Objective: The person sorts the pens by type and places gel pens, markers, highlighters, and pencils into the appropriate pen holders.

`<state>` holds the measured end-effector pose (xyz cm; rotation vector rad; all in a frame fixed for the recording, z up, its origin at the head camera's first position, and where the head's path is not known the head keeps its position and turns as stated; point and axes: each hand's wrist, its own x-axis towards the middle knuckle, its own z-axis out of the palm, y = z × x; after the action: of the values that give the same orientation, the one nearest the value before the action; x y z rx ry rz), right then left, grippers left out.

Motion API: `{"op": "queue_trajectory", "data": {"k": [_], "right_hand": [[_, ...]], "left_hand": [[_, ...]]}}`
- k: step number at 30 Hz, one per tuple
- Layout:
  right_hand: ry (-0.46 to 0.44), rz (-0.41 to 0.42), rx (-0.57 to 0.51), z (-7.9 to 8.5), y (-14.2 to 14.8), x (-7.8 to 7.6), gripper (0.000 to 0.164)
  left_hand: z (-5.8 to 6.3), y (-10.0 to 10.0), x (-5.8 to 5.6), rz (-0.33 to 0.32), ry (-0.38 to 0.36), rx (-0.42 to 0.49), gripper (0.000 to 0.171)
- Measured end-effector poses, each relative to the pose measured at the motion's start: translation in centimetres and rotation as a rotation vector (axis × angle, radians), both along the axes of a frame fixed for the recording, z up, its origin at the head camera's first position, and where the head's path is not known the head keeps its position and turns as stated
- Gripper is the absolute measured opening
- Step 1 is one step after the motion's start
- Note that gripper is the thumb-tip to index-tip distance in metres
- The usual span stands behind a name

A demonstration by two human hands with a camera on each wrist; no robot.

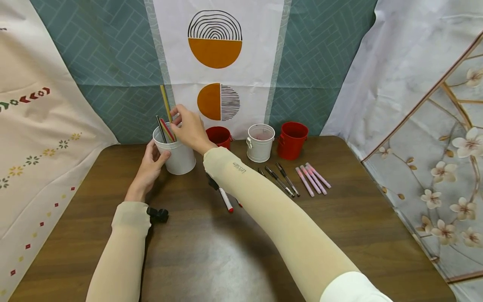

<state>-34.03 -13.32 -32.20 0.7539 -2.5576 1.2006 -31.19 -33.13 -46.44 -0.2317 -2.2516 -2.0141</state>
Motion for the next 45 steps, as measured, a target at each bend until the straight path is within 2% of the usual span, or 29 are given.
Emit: {"op": "queue_trajectory", "data": {"k": [5,9,11,16,23,30,36,40,45], "right_hand": [[-0.027,0.008,-0.003,-0.6,0.1,-0.1,0.026],[-0.052,0.022,-0.011,-0.9,0.6,0.0,0.029],[-0.052,0.025,-0.012,-0.8,1.0,0.0,0.030],[-0.038,0.036,-0.038,0.0,2.4,-0.3,0.029],[0.006,0.082,-0.061,1.6,5.4,0.0,0.028],[0.050,0.141,-0.047,2.8,8.3,0.6,0.025],[0.043,0.136,-0.032,3.8,10.3,1.4,0.024],[0.042,0.120,-0.033,4.2,11.8,2.1,0.025],[0.036,0.104,-0.043,4.3,13.8,3.0,0.025]], "left_hand": [[0.2,0.2,0.0,-0.005,-0.004,-0.006,0.079],[1.2,0.8,0.8,-0.006,-0.010,0.001,0.079],[1.2,0.8,0.8,-0.004,-0.004,0.001,0.079],[0.0,0.2,0.0,0.015,0.013,-0.009,0.079],[0.1,0.4,0.2,0.015,0.020,-0.001,0.080],[0.0,0.3,0.0,0.019,0.011,0.017,0.079],[0.0,0.1,0.0,0.003,0.017,0.021,0.079],[0.1,0.0,0.1,0.010,0.016,-0.023,0.082],[1.0,-0.4,0.5,0.001,0.043,-0.045,0.087]]}}
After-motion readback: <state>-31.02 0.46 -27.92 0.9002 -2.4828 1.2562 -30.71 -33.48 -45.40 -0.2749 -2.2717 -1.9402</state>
